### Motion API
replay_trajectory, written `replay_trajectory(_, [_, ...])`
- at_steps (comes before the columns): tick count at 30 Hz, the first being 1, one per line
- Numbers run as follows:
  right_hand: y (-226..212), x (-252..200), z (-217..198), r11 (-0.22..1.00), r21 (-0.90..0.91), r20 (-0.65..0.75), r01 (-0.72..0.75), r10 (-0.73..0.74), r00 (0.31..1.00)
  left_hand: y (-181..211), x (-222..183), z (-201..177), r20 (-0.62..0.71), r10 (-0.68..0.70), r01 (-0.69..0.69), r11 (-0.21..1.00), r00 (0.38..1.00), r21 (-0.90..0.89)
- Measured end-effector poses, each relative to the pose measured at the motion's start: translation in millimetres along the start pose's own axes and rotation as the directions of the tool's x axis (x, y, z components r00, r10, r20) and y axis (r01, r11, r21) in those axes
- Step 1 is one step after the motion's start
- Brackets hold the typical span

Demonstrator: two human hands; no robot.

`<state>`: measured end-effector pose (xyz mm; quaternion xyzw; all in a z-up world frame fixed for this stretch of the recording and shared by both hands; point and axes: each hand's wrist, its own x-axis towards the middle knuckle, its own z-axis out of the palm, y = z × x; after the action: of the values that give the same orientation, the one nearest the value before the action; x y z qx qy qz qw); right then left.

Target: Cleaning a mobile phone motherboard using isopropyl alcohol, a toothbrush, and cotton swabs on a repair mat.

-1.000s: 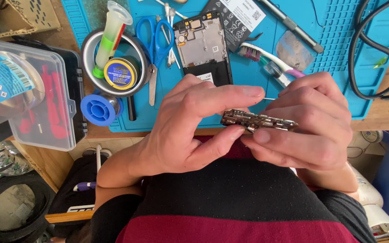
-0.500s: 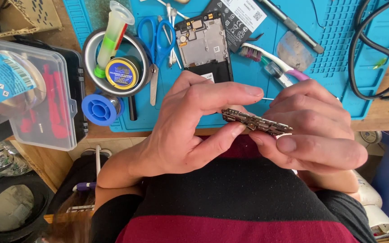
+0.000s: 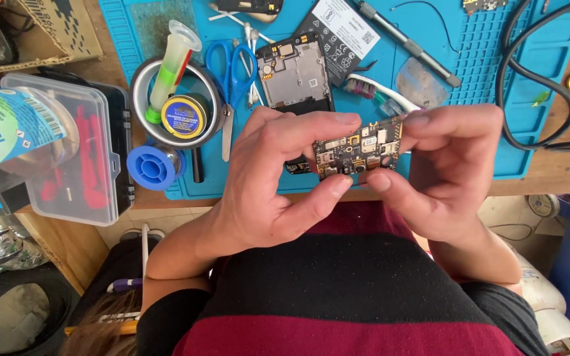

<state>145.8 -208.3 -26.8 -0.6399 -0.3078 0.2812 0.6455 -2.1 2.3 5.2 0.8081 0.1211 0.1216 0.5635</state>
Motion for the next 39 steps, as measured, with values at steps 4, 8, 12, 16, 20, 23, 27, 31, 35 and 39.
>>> replay_trajectory(4, [-7, 5, 7, 0.987, 0.098, 0.05, -0.131, 0.127, 0.991, -2, -2, 2, 0.016, 0.026, -0.026, 1.0, 1.0, 0.0])
replay_trajectory(8, [-6, 6, 8, 0.977, 0.139, 0.052, -0.161, 0.155, 0.987, -3, -3, 3, 0.011, 0.046, -0.046, 0.999, 0.999, -0.014])
replay_trajectory(12, [-4, 9, 4, 0.952, 0.218, 0.124, -0.217, 0.193, 0.973, -6, -5, 5, 0.021, 0.087, -0.087, 0.996, 0.996, -0.023])
replay_trajectory(16, [-6, 9, 3, 0.946, 0.215, 0.13, -0.241, 0.217, 0.967, -8, -5, 6, 0.009, 0.101, -0.1, 0.994, 0.995, -0.032])
replay_trajectory(20, [-6, 8, 1, 0.928, 0.29, 0.118, -0.235, 0.209, 0.971, -7, -7, 4, 0.03, 0.039, -0.035, 0.991, 0.999, -0.13])
replay_trajectory(23, [-8, 13, -2, 0.925, 0.312, 0.117, -0.22, 0.192, 0.974, -9, -10, 7, 0.011, -0.018, 0.02, 0.965, 1.0, -0.261])
replay_trajectory(27, [-5, 13, -4, 0.955, 0.254, 0.051, -0.152, 0.144, 0.988, -10, -11, 13, 0.035, -0.089, 0.094, 0.843, 0.995, -0.53])
replay_trajectory(31, [-8, 16, -5, 0.958, 0.265, 0.04, -0.108, 0.101, 0.994, -7, 0, 12, 0.175, -0.121, 0.21, 0.676, 0.977, -0.706])
replay_trajectory(35, [-11, 21, -7, 0.974, 0.227, 0.033, -0.013, 0.006, 0.999, -31, -7, 20, 0.277, -0.106, 0.287, 0.575, 0.955, -0.766])
replay_trajectory(39, [-9, 22, -8, 0.989, 0.146, 0.01, 0.035, -0.037, 0.999, -23, -4, 20, 0.305, -0.048, 0.294, 0.447, 0.951, -0.845])
